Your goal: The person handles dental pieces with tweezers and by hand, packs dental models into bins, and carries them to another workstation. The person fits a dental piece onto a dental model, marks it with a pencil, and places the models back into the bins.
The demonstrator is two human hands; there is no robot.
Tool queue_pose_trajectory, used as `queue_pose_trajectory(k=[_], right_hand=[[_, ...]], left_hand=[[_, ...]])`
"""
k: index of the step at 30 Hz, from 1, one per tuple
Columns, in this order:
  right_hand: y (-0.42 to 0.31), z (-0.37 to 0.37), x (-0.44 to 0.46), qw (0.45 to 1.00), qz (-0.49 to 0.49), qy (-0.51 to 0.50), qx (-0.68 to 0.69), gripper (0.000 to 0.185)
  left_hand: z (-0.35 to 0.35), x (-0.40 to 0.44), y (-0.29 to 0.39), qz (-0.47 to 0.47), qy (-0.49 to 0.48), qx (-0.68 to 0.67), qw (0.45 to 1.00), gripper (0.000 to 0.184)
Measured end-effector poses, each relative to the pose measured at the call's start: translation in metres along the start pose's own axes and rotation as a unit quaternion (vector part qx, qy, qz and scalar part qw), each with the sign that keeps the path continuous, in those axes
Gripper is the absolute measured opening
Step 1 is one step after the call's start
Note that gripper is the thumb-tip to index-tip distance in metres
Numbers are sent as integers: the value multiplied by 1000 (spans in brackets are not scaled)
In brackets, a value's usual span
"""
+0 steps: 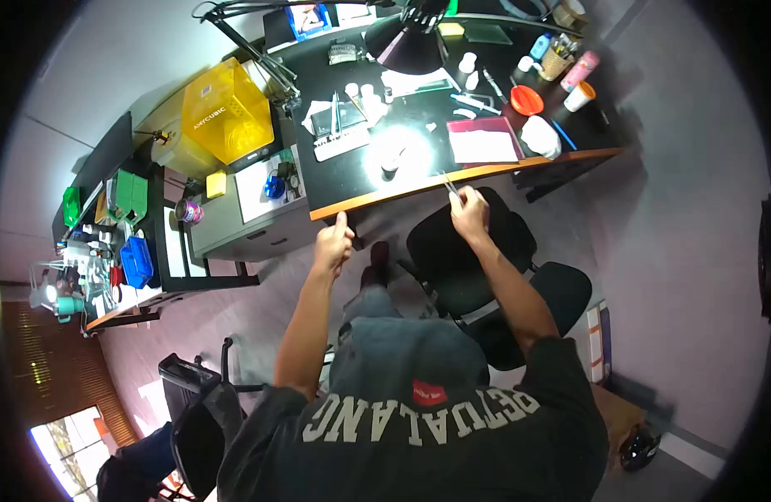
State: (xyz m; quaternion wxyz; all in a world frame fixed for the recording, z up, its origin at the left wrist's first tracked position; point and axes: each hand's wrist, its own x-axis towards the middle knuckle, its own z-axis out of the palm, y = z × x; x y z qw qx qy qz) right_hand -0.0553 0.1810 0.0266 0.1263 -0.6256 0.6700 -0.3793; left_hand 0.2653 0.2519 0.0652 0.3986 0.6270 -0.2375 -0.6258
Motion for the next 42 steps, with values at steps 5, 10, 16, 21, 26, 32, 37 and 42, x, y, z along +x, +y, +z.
queue_pose_trajectory(k=[5, 10, 16, 21, 26, 32, 37, 42], right_hand=[[-9, 90, 75, 996, 68, -24, -60, 25], [-34, 117, 107, 991, 87, -35, -94, 27], [-44, 125, 120, 996, 61, -1, -64, 30], [-90, 103, 80, 994, 47, 3, 99, 31], [-99, 126, 74, 997, -1, 5, 83, 35], [-129, 116, 81, 989, -83, -8, 119, 23], [-155, 127, 77, 971, -39, -126, 201, 22], [-152, 134, 80, 977, -33, -118, 173, 18]], left_hand=[[26, 148, 13, -23, -158, 14, 987, 36], [26, 185, 46, -25, -212, -25, 977, 30], [14, 208, 58, -106, -171, -57, 978, 51], [6, 207, 65, -153, -224, -216, 938, 52], [4, 192, 81, -176, -229, -254, 923, 54], [7, 181, 96, -203, -235, -317, 896, 56], [4, 184, 84, -166, -288, -325, 885, 55], [8, 179, 83, -134, -307, -278, 900, 49]])
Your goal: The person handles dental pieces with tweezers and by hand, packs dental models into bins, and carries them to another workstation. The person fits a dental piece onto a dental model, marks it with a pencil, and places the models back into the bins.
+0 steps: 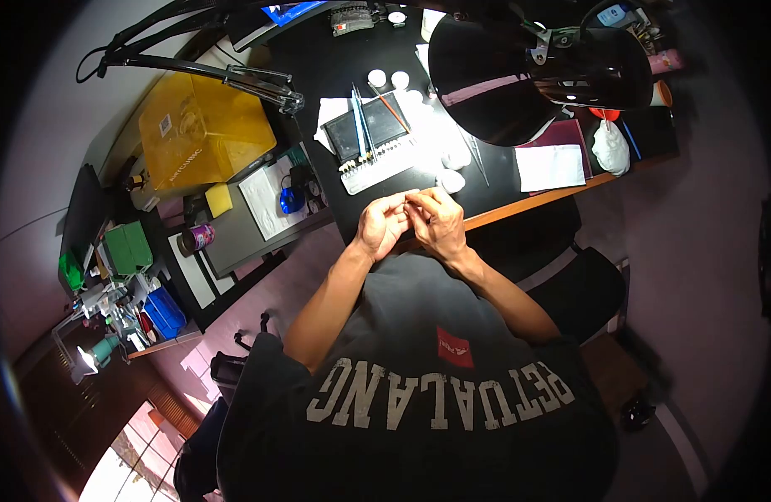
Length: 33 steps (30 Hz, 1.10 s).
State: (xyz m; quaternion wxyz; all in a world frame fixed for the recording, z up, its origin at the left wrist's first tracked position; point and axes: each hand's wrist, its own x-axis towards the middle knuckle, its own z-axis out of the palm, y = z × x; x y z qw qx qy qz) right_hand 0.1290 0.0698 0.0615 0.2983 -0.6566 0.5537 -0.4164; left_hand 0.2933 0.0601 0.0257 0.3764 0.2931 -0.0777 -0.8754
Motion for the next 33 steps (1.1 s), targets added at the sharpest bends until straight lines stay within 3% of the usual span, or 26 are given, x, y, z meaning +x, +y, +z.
queue_pose_trajectory(k=[3, 7, 11, 19, 33], right_hand=[[1, -1, 1, 997, 51, -9, 53, 14], [-1, -2, -5, 962, 206, -23, 176, 11], [-5, -11, -8, 926, 244, -33, 284, 12], [-22, -33, -7, 908, 238, -23, 343, 11], [-36, -43, -1, 967, 91, -7, 239, 14]], left_hand=[[8, -5, 7, -2, 20, 35, 999, 43], [16, -13, 14, -14, 50, 110, 993, 37], [35, -25, 19, -2, 71, 121, 990, 34], [43, -34, 31, 52, 71, 169, 982, 28], [75, -43, 48, 112, 53, 276, 953, 26]])
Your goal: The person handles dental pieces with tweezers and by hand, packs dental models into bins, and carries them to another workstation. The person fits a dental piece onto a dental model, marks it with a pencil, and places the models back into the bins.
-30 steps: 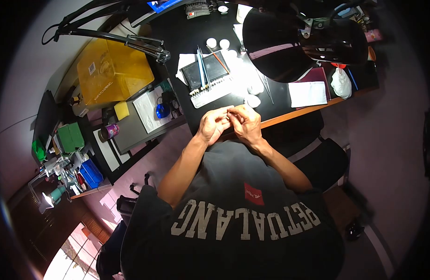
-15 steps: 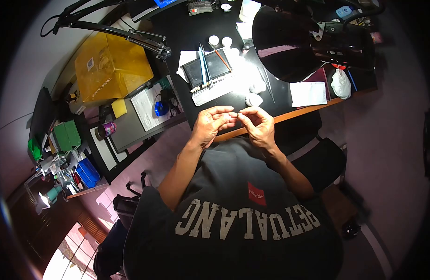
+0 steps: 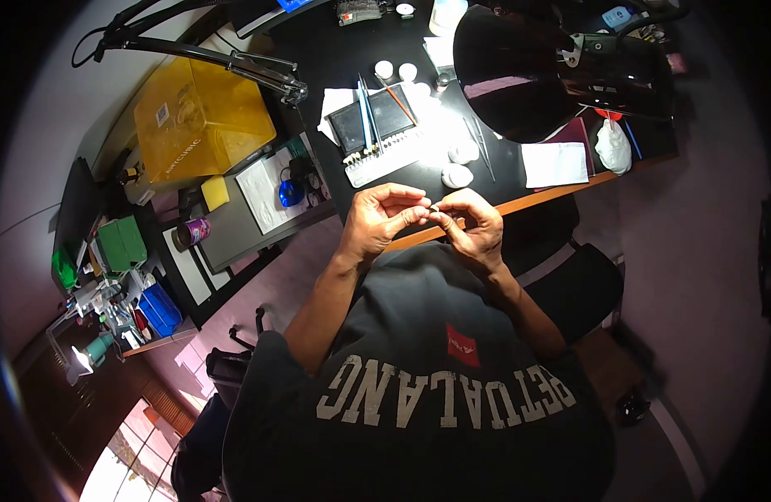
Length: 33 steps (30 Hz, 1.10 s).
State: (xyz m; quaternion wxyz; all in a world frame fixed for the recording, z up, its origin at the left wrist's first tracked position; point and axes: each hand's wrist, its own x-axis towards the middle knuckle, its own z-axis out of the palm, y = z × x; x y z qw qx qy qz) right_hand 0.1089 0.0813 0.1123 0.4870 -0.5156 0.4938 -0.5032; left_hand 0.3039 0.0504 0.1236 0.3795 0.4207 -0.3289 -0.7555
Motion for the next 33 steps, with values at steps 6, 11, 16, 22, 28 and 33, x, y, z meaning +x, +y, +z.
queue_pose_trajectory(k=[6, 11, 16, 22, 28, 33], right_hand=[[-7, -2, 3, 999, -21, -16, -41, 15], [-15, -4, 4, 998, -24, -31, -55, 14], [-22, -4, 6, 998, -33, -35, -29, 15], [-26, -5, 7, 998, -49, -36, -11, 16], [-30, -6, 9, 996, -82, -35, -17, 14], [-31, -3, 6, 999, -23, -9, 27, 8]], left_hand=[[4, -2, 4, 6, 7, 14, 1000, 25], [4, -4, 5, 20, -1, 30, 999, 25], [5, -5, 10, 22, -12, 40, 999, 26], [6, -5, 13, 37, -35, 33, 998, 24], [7, -6, 15, 41, -51, 31, 997, 24], [7, -4, 9, 17, -26, -26, 999, 21]])
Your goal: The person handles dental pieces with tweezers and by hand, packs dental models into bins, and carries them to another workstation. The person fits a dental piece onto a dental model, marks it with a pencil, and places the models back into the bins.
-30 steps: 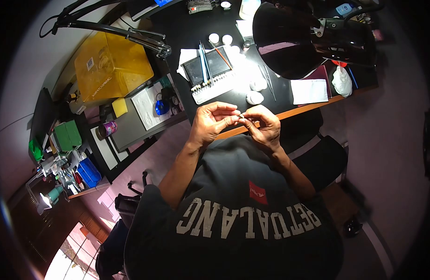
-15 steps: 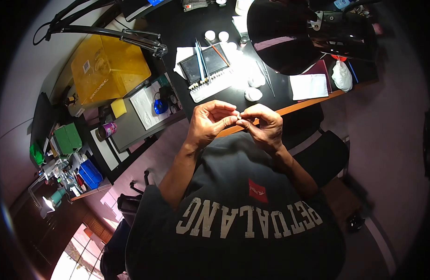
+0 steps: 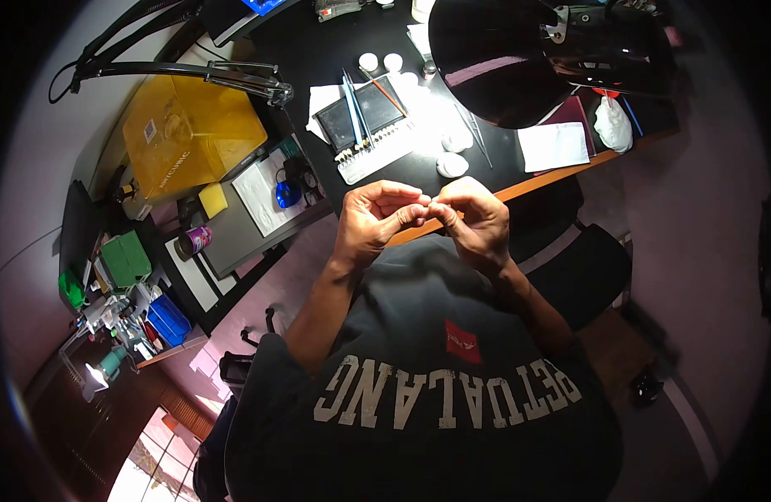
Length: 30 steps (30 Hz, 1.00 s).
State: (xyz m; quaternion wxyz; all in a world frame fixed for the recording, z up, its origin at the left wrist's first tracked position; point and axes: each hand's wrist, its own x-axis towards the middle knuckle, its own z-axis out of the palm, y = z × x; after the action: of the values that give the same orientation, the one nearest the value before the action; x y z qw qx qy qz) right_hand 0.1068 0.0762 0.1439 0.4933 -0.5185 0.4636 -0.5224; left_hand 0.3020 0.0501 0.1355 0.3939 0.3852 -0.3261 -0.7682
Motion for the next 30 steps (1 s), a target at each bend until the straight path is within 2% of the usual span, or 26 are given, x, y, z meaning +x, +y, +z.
queue_pose_trajectory(k=[4, 7, 10, 13, 19, 22, 25, 30], right_hand=[[14, -5, -9, 992, 115, 21, 44, 5], [16, -3, -10, 985, 144, 42, 82, 7], [5, -4, -8, 972, 218, 51, 68, 9], [9, -5, -11, 969, 224, 44, 97, 9], [6, -6, -14, 971, 219, 14, 100, 9], [0, -2, -11, 979, 181, 3, 99, 9], [-4, 0, -9, 984, 161, -2, 71, 8], [-10, 1, -2, 999, 35, -6, -37, 11]], left_hand=[[0, 1, -11, -29, 33, -29, 999, 22], [-3, -1, -9, -110, 59, -78, 989, 22], [-5, -3, -8, -89, 45, -70, 993, 24], [-2, -3, -7, -46, 47, -18, 998, 26], [5, -4, -3, -16, 42, 39, 998, 27], [4, -4, -5, -25, 35, -12, 999, 25], [-2, -5, -9, -50, 15, -122, 991, 26], [-3, -7, -11, -45, -4, -194, 980, 24]])
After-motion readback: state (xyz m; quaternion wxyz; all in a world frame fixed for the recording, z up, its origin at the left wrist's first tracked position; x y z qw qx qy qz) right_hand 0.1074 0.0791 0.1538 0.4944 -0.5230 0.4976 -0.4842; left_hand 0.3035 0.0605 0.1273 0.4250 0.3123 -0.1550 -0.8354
